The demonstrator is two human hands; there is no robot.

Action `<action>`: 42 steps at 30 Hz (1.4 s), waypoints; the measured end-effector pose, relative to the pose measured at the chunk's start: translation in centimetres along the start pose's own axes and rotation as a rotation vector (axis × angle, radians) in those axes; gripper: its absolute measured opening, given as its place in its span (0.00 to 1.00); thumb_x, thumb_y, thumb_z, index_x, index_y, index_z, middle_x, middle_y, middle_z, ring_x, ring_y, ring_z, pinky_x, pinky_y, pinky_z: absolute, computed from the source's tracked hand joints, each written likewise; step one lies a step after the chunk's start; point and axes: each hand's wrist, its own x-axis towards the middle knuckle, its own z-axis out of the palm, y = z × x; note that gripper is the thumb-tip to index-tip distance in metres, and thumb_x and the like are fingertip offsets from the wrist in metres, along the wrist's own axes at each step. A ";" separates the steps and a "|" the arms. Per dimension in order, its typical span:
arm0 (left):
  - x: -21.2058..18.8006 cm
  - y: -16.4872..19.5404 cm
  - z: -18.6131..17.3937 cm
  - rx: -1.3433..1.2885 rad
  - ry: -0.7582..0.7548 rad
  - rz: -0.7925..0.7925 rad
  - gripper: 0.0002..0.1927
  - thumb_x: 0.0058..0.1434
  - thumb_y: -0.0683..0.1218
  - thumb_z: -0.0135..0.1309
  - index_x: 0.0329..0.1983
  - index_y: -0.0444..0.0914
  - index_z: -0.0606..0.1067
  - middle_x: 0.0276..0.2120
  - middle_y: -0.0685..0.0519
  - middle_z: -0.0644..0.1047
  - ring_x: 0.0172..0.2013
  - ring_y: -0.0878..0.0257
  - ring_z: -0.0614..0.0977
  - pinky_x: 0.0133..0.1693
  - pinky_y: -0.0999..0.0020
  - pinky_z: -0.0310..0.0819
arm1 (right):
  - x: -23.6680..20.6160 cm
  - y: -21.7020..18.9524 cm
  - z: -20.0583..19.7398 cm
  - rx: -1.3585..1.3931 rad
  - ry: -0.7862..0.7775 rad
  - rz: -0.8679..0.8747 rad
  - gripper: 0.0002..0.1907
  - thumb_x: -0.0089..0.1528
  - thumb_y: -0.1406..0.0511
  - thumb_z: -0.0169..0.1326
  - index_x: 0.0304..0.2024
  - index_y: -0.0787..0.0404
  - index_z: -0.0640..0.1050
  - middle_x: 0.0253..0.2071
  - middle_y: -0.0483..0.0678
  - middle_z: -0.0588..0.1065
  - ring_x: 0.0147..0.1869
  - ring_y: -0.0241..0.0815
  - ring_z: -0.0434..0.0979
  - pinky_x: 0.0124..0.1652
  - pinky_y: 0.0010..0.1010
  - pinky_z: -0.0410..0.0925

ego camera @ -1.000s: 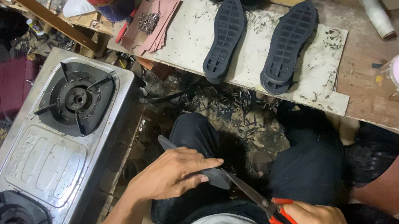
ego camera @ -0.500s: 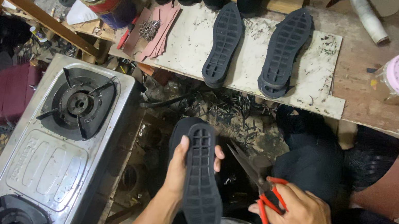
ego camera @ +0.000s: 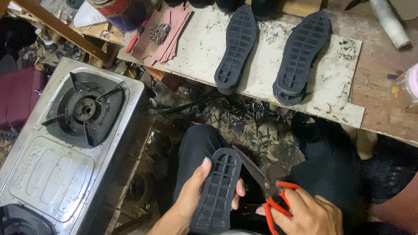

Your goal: The person sits on the floor of a shoe workshop and uses red-handled shears to trim excess rubber from the edges of black shoe soles, working one sole at a time on their lap and placing finished soles on the workbench.

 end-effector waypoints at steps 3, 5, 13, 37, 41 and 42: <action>-0.1 0.4 -0.6 0.007 -0.006 -0.037 0.37 0.72 0.68 0.29 0.49 0.31 0.74 0.36 0.42 0.80 0.31 0.57 0.82 0.36 0.63 0.78 | 0.0 0.6 -0.6 0.062 -0.021 -0.020 0.28 0.47 0.50 0.68 0.38 0.63 0.79 0.36 0.48 0.80 0.29 0.47 0.81 0.30 0.34 0.72; -0.2 0.6 -1.0 0.032 -0.018 -0.067 0.37 0.72 0.67 0.30 0.51 0.30 0.73 0.36 0.41 0.80 0.29 0.56 0.82 0.33 0.63 0.78 | -0.1 0.6 -0.9 0.056 -0.023 0.008 0.29 0.45 0.49 0.69 0.38 0.63 0.79 0.35 0.48 0.79 0.29 0.48 0.81 0.29 0.34 0.72; -0.6 0.6 -1.5 -0.011 -0.110 -0.177 0.37 0.73 0.67 0.32 0.54 0.28 0.73 0.38 0.38 0.80 0.31 0.55 0.83 0.35 0.63 0.79 | -0.1 1.1 -1.6 0.004 -0.046 -0.009 0.32 0.42 0.48 0.69 0.39 0.62 0.80 0.35 0.48 0.79 0.27 0.49 0.80 0.30 0.35 0.71; 0.2 -0.8 -0.3 -0.098 0.121 0.088 0.29 0.70 0.60 0.42 0.62 0.33 0.70 0.47 0.43 0.79 0.40 0.56 0.84 0.43 0.59 0.81 | -1.3 -0.3 0.8 0.160 0.002 0.198 0.26 0.44 0.53 0.71 0.36 0.62 0.79 0.29 0.49 0.78 0.30 0.53 0.80 0.31 0.40 0.72; 0.6 -2.0 0.7 -0.172 0.182 0.206 0.26 0.71 0.55 0.44 0.62 0.31 0.69 0.50 0.44 0.79 0.46 0.57 0.83 0.50 0.59 0.79 | -1.1 -1.5 1.8 0.088 0.100 0.198 0.28 0.42 0.51 0.71 0.34 0.63 0.78 0.30 0.50 0.78 0.28 0.54 0.78 0.30 0.41 0.71; 0.5 -2.2 0.8 -0.145 0.178 0.224 0.26 0.70 0.54 0.44 0.62 0.31 0.69 0.51 0.45 0.79 0.48 0.58 0.82 0.52 0.60 0.77 | -1.1 -1.6 1.8 0.067 0.111 0.199 0.28 0.42 0.51 0.71 0.33 0.63 0.78 0.30 0.49 0.78 0.28 0.54 0.78 0.30 0.41 0.71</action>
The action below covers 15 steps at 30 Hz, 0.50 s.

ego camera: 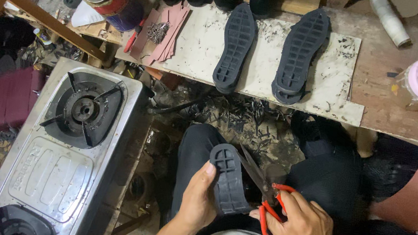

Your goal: The person sits on the floor of a shoe workshop and uses red-handled shears to trim excess rubber from the edges of black shoe soles, working one sole at a time on their lap and placing finished soles on the workbench.

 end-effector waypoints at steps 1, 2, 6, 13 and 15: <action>-0.2 -0.2 0.1 0.024 -0.008 0.020 0.25 0.70 0.53 0.44 0.63 0.31 0.69 0.52 0.46 0.79 0.50 0.58 0.81 0.54 0.60 0.76 | 0.0 0.0 0.0 -0.007 -0.010 0.008 0.28 0.42 0.50 0.71 0.33 0.62 0.78 0.29 0.49 0.78 0.27 0.54 0.78 0.30 0.40 0.70; -0.2 -0.3 0.1 0.048 -0.016 0.041 0.25 0.69 0.52 0.44 0.63 0.32 0.68 0.54 0.47 0.78 0.52 0.59 0.80 0.56 0.61 0.74 | 0.0 0.0 -0.1 -0.013 -0.021 0.014 0.28 0.43 0.50 0.71 0.33 0.62 0.78 0.29 0.48 0.78 0.27 0.53 0.78 0.29 0.40 0.70; -0.3 -1.1 -0.4 0.172 -0.064 0.111 0.25 0.71 0.51 0.43 0.63 0.30 0.69 0.54 0.47 0.78 0.53 0.61 0.79 0.56 0.64 0.72 | 0.0 0.1 -0.2 -0.034 0.001 -0.070 0.27 0.44 0.50 0.70 0.32 0.62 0.77 0.30 0.49 0.78 0.26 0.52 0.77 0.29 0.39 0.70; -0.6 -1.6 -1.2 0.322 -0.012 0.119 0.25 0.73 0.51 0.43 0.65 0.29 0.72 0.51 0.47 0.78 0.48 0.63 0.76 0.49 0.69 0.67 | -0.6 0.4 0.3 -0.018 -0.068 -0.020 0.25 0.46 0.52 0.70 0.33 0.62 0.78 0.30 0.49 0.79 0.26 0.51 0.80 0.29 0.38 0.72; -0.5 -1.4 -1.1 0.265 -0.055 0.130 0.24 0.72 0.51 0.43 0.63 0.30 0.71 0.52 0.49 0.79 0.52 0.64 0.78 0.55 0.69 0.71 | -0.6 0.6 0.4 0.016 -0.101 0.042 0.26 0.46 0.51 0.71 0.36 0.61 0.79 0.28 0.49 0.79 0.26 0.51 0.81 0.29 0.38 0.72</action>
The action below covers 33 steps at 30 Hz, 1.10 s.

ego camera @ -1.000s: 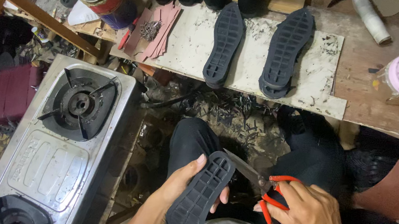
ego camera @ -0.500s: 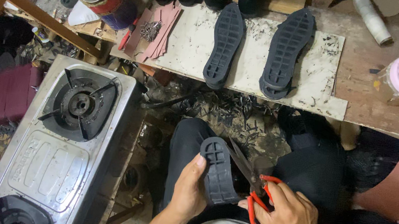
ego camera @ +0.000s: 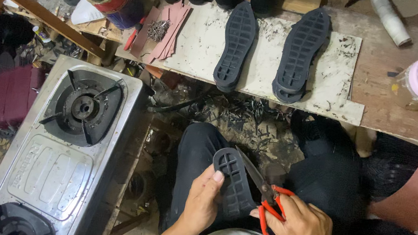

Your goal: The person sits on the floor of a shoe workshop and uses red-handled shears to trim excess rubber from the edges of black shoe soles, working one sole at a time on their lap and placing finished soles on the workbench.

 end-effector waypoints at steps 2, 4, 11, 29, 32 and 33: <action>-0.1 0.3 -0.1 -0.011 0.005 -0.021 0.23 0.72 0.50 0.43 0.62 0.30 0.71 0.52 0.50 0.78 0.52 0.64 0.78 0.55 0.69 0.71 | 0.0 0.1 -0.1 0.031 0.002 -0.027 0.24 0.46 0.53 0.71 0.34 0.61 0.79 0.29 0.49 0.80 0.27 0.52 0.81 0.28 0.39 0.72; 0.2 0.4 -0.5 0.003 0.016 -0.035 0.22 0.71 0.50 0.44 0.61 0.30 0.71 0.51 0.50 0.79 0.51 0.65 0.78 0.54 0.70 0.71 | 0.0 0.1 -0.3 0.047 0.005 -0.031 0.23 0.45 0.53 0.71 0.33 0.61 0.79 0.30 0.49 0.80 0.27 0.53 0.81 0.29 0.40 0.72; 0.1 -0.5 -2.0 0.290 0.107 -0.123 0.23 0.76 0.51 0.47 0.60 0.29 0.79 0.30 0.52 0.66 0.29 0.66 0.63 0.31 0.72 0.54 | -0.1 0.0 -0.6 0.018 0.014 -0.054 0.26 0.44 0.53 0.71 0.35 0.62 0.80 0.31 0.48 0.80 0.28 0.52 0.80 0.30 0.40 0.72; 2.0 7.6 -3.9 -0.086 0.277 0.122 0.23 0.52 0.38 0.58 0.53 0.40 0.74 0.43 0.54 0.77 0.41 0.65 0.78 0.46 0.68 0.73 | -0.4 0.7 0.0 0.254 0.058 0.149 0.15 0.49 0.62 0.70 0.30 0.62 0.78 0.27 0.47 0.81 0.29 0.44 0.84 0.29 0.32 0.74; 2.0 4.9 -4.0 0.298 -0.017 -0.020 0.19 0.59 0.37 0.60 0.55 0.34 0.77 0.44 0.51 0.75 0.45 0.66 0.77 0.49 0.73 0.69 | -0.4 0.5 0.4 0.281 0.068 0.152 0.16 0.47 0.63 0.71 0.30 0.63 0.79 0.26 0.48 0.80 0.27 0.45 0.83 0.28 0.33 0.73; 1.9 3.8 -3.9 0.421 -0.126 -0.052 0.16 0.62 0.37 0.60 0.54 0.30 0.79 0.45 0.50 0.75 0.47 0.66 0.77 0.52 0.74 0.69 | -0.5 0.4 0.6 0.277 0.070 0.152 0.18 0.45 0.63 0.72 0.31 0.64 0.79 0.25 0.49 0.79 0.26 0.46 0.82 0.27 0.34 0.72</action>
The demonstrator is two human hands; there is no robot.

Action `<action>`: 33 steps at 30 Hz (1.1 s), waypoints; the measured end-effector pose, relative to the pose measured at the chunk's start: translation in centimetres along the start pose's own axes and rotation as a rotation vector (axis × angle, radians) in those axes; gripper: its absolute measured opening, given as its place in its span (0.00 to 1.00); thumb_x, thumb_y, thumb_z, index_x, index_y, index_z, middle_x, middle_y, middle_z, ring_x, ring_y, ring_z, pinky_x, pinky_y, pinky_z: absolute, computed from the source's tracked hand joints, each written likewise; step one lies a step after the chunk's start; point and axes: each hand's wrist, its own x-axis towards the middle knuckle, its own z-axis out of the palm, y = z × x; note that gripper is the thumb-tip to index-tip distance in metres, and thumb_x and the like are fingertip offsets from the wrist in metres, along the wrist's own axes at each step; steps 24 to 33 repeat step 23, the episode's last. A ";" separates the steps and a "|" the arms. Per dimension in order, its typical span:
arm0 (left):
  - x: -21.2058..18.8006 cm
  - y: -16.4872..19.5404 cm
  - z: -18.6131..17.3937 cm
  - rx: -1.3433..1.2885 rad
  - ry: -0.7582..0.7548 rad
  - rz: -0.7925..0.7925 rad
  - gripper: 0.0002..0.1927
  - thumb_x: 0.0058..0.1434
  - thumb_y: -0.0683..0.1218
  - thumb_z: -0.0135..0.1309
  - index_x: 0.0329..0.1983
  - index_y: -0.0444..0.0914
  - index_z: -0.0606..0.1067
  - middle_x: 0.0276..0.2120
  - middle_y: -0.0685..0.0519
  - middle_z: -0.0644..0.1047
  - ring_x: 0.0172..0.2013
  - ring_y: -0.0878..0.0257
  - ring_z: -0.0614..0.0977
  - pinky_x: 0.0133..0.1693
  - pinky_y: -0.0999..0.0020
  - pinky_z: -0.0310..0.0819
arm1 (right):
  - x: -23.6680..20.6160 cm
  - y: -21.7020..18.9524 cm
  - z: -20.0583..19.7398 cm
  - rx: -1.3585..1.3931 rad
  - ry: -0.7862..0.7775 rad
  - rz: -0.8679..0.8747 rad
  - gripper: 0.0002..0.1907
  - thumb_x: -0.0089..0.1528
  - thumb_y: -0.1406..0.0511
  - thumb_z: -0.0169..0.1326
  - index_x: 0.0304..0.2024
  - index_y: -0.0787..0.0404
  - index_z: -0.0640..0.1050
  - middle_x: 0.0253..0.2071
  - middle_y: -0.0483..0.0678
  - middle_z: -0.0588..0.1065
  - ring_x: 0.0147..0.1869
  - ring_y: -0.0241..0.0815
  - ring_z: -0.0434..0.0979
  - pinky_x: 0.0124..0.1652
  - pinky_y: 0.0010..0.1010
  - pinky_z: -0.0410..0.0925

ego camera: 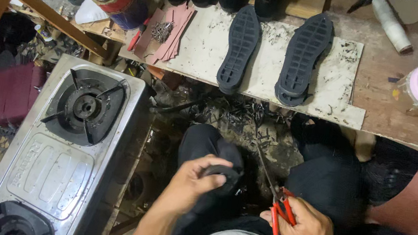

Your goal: The person sits on the floor of a shoe workshop and uses red-handled shears to trim excess rubber from the edges of black shoe soles, working one sole at a time on their lap and placing finished soles on the workbench.

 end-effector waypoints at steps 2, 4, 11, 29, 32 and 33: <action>0.2 -1.5 1.3 -0.244 0.188 -0.169 0.19 0.66 0.38 0.60 0.59 0.29 0.78 0.44 0.46 0.75 0.37 0.63 0.69 0.39 0.71 0.60 | -0.2 0.1 0.1 0.044 0.004 -0.032 0.17 0.46 0.63 0.72 0.31 0.64 0.79 0.25 0.48 0.79 0.26 0.43 0.82 0.27 0.32 0.72; 0.6 -1.9 2.2 -0.532 0.302 -0.172 0.20 0.65 0.39 0.58 0.60 0.29 0.76 0.43 0.45 0.76 0.35 0.60 0.71 0.37 0.66 0.64 | -0.5 0.5 -0.2 0.096 0.013 0.036 0.16 0.47 0.64 0.71 0.31 0.64 0.79 0.24 0.48 0.79 0.25 0.40 0.82 0.26 0.30 0.73; -0.4 -0.1 1.9 -0.970 0.189 0.009 0.26 0.51 0.40 0.60 0.56 0.34 0.72 0.44 0.49 0.81 0.42 0.60 0.84 0.45 0.64 0.79 | -1.4 3.0 -1.5 0.163 0.089 0.068 0.22 0.50 0.66 0.68 0.45 0.65 0.79 0.26 0.47 0.79 0.26 0.33 0.80 0.27 0.25 0.72; -1.1 1.6 5.4 -0.757 0.068 -0.067 0.32 0.52 0.36 0.61 0.61 0.39 0.68 0.46 0.53 0.79 0.45 0.62 0.82 0.50 0.64 0.77 | -2.0 2.0 -0.2 0.135 -0.024 0.270 0.18 0.50 0.63 0.72 0.38 0.63 0.80 0.22 0.46 0.78 0.23 0.36 0.79 0.26 0.27 0.72; -1.1 1.6 5.4 -0.757 0.068 -0.067 0.32 0.52 0.36 0.61 0.61 0.39 0.68 0.46 0.53 0.79 0.45 0.62 0.82 0.50 0.64 0.77 | -2.0 2.0 -0.2 0.135 -0.024 0.270 0.18 0.50 0.63 0.72 0.38 0.63 0.80 0.22 0.46 0.78 0.23 0.36 0.79 0.26 0.27 0.72; -1.1 1.6 5.4 -0.757 0.068 -0.067 0.32 0.52 0.36 0.61 0.61 0.39 0.68 0.46 0.53 0.79 0.45 0.62 0.82 0.50 0.64 0.77 | -2.0 2.0 -0.2 0.135 -0.024 0.270 0.18 0.50 0.63 0.72 0.38 0.63 0.80 0.22 0.46 0.78 0.23 0.36 0.79 0.26 0.27 0.72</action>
